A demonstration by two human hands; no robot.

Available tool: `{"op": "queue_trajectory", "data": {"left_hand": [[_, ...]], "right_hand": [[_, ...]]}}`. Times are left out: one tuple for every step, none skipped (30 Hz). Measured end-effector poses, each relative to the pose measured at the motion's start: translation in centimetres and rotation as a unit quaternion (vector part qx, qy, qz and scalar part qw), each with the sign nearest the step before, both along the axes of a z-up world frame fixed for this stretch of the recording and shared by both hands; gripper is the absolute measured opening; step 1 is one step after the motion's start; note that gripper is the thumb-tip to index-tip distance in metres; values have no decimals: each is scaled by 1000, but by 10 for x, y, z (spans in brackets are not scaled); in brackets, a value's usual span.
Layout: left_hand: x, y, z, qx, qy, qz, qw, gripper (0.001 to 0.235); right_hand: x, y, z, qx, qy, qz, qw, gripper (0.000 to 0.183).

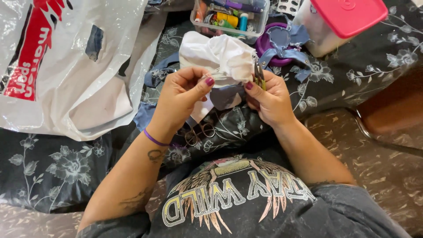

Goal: Trimming small pieces of blue fabric with scissors and arranging them on a white cloth.

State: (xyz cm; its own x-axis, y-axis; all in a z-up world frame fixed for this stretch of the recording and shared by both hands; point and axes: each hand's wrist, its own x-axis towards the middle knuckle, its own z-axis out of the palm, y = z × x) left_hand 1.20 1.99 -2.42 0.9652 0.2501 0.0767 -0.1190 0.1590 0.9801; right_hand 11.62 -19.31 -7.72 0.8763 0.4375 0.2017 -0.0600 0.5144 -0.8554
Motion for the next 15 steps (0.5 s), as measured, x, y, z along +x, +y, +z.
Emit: {"op": "queue_trajectory", "data": {"left_hand": [[0, 0, 0, 1, -1, -1, 1000, 24], [0, 0, 0, 33, -11, 34, 999, 23], [0, 1, 0, 65, -20, 69, 995, 21], [-1, 1, 4, 65, -22, 67, 995, 21], [-2, 1, 8, 142, -33, 100, 984, 19], [-3, 1, 12, 217, -44, 131, 966, 17], [-4, -1, 12, 217, -46, 128, 967, 17], [-4, -4, 13, 266, -78, 147, 949, 15], [-3, -6, 13, 313, -109, 167, 929, 17], [-6, -11, 20, 313, -112, 163, 929, 17], [-9, -16, 26, 327, -150, 152, 921, 21], [-12, -20, 32, 339, -188, 143, 911, 27], [-13, -23, 33, 339, -190, 141, 911, 27], [-15, -27, 34, 330, -213, 110, 913, 24], [-17, -30, 35, 321, -236, 79, 914, 22]], "right_hand": [[-1, 0, 3, 1, -1, -1, 1000, 8], [-2, -1, 6, -3, 9, 5, 1000, 9], [-3, -1, 9, -7, 20, 12, 1000, 10], [-1, -2, 4, -6, 18, 9, 1000, 10], [1, -4, -1, -2, 25, 15, 1000, 11], [2, -6, -6, 1, 32, 19, 999, 12], [2, -6, -8, 2, 30, 16, 999, 12], [3, -7, -9, 3, 25, 16, 1000, 12], [3, -7, -10, 5, 20, 16, 1000, 12], [3, -7, -10, 6, 19, 12, 1000, 12], [2, -6, -9, 7, 13, 13, 1000, 11], [3, -5, -8, 7, 5, 16, 1000, 10], [2, -5, -5, 7, 4, 14, 1000, 10], [1, -5, -3, 6, 0, 26, 1000, 11], [-1, -5, -1, 6, -4, 38, 999, 11]]}}
